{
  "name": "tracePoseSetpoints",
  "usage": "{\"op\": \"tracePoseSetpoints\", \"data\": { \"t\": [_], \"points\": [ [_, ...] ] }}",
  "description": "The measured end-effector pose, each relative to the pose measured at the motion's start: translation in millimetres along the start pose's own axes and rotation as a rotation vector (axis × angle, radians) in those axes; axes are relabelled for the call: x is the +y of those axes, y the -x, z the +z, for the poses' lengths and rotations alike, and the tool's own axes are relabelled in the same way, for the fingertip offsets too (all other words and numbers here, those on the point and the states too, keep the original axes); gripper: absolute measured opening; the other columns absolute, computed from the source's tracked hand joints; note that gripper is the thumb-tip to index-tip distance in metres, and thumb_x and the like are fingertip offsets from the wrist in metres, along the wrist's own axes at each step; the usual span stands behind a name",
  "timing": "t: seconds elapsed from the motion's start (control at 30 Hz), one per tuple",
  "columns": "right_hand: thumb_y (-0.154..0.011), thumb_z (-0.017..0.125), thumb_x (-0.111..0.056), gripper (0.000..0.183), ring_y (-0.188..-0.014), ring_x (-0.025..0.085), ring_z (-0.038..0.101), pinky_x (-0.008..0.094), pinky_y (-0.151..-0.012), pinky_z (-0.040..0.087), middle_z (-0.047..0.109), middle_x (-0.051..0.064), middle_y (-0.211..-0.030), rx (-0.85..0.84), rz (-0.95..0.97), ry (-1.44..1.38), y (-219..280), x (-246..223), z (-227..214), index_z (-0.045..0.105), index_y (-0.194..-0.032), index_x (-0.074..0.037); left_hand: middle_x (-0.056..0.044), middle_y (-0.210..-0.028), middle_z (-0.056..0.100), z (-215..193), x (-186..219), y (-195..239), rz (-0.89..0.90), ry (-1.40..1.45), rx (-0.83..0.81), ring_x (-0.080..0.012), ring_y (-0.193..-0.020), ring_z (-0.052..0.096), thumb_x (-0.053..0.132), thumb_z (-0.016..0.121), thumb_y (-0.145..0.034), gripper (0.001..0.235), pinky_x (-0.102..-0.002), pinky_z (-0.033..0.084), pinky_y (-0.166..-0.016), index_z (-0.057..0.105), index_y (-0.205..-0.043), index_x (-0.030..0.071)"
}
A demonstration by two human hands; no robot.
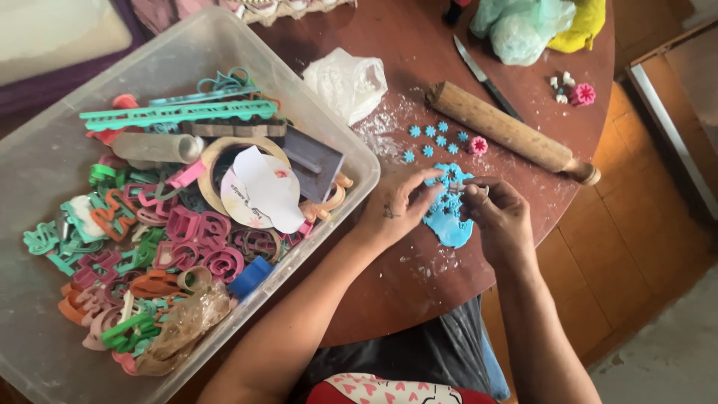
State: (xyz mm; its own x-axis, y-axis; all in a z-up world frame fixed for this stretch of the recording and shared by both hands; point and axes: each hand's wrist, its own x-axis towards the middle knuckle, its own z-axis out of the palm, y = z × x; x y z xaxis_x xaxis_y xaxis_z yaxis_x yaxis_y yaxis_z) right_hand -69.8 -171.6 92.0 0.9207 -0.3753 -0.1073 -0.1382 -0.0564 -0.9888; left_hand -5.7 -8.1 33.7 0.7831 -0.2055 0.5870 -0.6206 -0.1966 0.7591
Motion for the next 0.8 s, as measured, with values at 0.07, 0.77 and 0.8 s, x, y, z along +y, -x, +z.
{"op": "tracePoseSetpoints", "data": {
  "t": [0.07, 0.77, 0.8],
  "points": [
    [-0.095, 0.075, -0.008, 0.022, -0.068, 0.020, 0.069, 0.033, -0.061, 0.063, 0.066, 0.018, -0.082, 0.029, -0.019, -0.101, -0.9, 0.6, 10.4, 0.067, -0.107, 0.009, 0.000, -0.077, 0.075, -15.4, 24.6, -9.6, -0.169, 0.229, 0.016, -0.0099, -0.061, 0.064, 0.023, 0.083, -0.087, 0.030, -0.022, 0.054, -0.058, 0.076, -0.116, 0.021],
    [-0.075, 0.092, -0.011, 0.052, -0.086, 0.030, 0.072, 0.042, -0.071, 0.061, 0.068, 0.020, -0.108, -0.270, -0.441, 0.400, -8.5, -36.3, 35.5, 0.073, -0.123, -0.003, -0.007, -0.078, 0.073, -8.9, 0.6, -2.7, -0.572, 0.628, 0.026, -0.0047, -0.068, 0.066, 0.018, 0.076, -0.097, 0.016, -0.019, 0.053, -0.054, 0.067, -0.104, 0.006],
    [-0.075, 0.092, -0.011, 0.052, -0.086, 0.030, 0.072, 0.042, -0.071, 0.061, 0.068, 0.020, -0.108, -0.272, -0.441, 0.400, -9.0, -35.1, 34.1, 0.073, -0.123, -0.003, -0.007, -0.078, 0.073, -8.9, 1.9, -3.4, -0.573, 0.628, 0.028, -0.0047, -0.068, 0.066, 0.018, 0.076, -0.097, 0.016, -0.019, 0.053, -0.054, 0.067, -0.104, 0.006]
  ]
}}
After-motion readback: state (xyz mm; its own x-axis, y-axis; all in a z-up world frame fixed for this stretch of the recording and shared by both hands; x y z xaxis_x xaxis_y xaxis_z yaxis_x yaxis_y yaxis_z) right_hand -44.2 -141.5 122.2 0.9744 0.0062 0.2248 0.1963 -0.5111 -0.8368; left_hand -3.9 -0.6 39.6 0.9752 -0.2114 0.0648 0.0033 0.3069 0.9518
